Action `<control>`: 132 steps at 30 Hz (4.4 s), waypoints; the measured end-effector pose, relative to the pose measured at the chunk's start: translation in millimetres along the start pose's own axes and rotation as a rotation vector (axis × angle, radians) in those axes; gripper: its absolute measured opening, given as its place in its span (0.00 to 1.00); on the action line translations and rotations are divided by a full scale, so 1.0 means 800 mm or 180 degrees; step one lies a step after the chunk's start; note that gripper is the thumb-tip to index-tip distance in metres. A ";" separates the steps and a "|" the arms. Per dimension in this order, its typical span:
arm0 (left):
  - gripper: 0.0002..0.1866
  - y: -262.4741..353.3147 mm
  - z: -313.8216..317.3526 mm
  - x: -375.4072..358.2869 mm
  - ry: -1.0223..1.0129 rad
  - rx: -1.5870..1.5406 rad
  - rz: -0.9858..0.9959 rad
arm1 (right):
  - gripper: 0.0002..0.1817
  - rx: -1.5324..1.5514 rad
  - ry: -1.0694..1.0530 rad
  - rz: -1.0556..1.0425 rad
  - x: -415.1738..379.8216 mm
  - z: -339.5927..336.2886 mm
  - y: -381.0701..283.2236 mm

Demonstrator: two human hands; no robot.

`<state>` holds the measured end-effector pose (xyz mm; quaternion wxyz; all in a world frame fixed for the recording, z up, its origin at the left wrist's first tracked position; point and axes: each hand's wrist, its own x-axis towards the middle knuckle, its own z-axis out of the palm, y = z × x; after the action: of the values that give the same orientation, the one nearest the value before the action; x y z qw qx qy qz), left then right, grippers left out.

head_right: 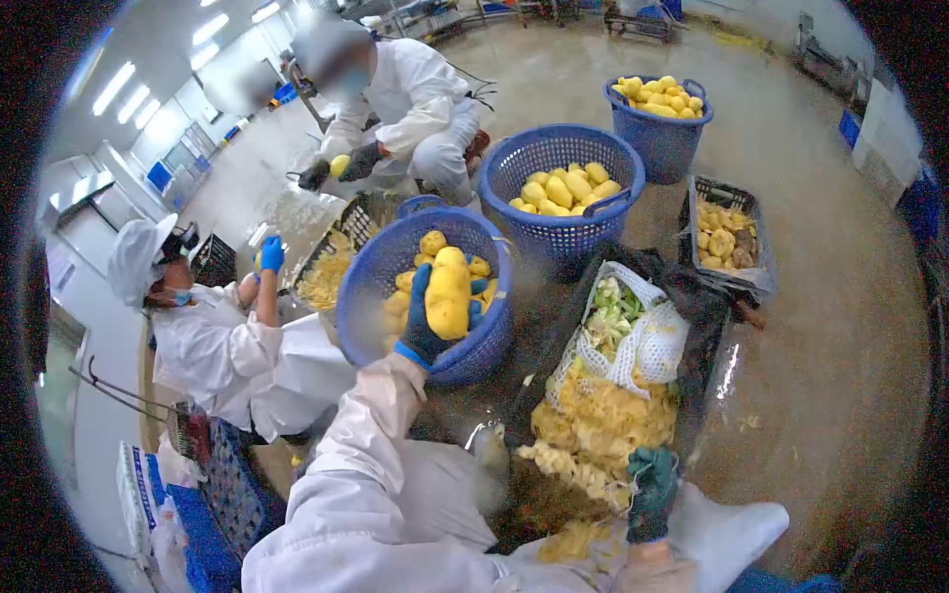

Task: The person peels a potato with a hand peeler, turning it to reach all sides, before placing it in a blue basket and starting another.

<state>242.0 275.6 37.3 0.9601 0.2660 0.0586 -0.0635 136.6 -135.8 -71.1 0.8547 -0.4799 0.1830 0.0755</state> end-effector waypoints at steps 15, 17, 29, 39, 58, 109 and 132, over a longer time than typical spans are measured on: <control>0.29 -0.295 0.139 -0.224 0.0048 0.0916 -0.0220 | 0.11 -0.1705 -0.1783 -0.1992 -0.056 0.096 -0.044; 0.30 -0.311 0.105 -0.215 -0.0372 -0.1350 -0.1642 | 0.13 -0.1319 -0.1110 -0.1856 0.000 0.070 -0.065; 0.26 -0.317 0.117 -0.237 -0.0637 -0.0493 -0.0715 | 0.10 -0.0833 -0.1666 -0.0919 -0.122 0.097 -0.069; 0.29 -0.306 0.130 -0.239 -0.0059 -0.1434 -0.1349 | 0.16 -0.0937 -0.0976 -0.1960 -0.084 0.049 -0.095; 0.28 -0.329 0.121 -0.245 -0.0586 -0.0033 -0.0682 | 0.14 -0.1215 -0.1310 -0.1826 -0.133 0.063 -0.073; 0.38 -0.345 0.110 -0.252 -0.0370 0.4147 0.0211 | 0.15 -0.0516 -0.0969 -0.0714 -0.105 0.050 -0.065; 0.41 -0.358 0.098 -0.249 -0.0577 0.4946 0.1022 | 0.18 -0.0709 -0.0309 -0.1753 -0.031 -0.012 -0.004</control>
<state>7.9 9.4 -11.3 0.4985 0.8580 -0.1197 0.0315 112.5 -144.5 -63.8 0.7928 -0.5981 -0.0045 -0.1167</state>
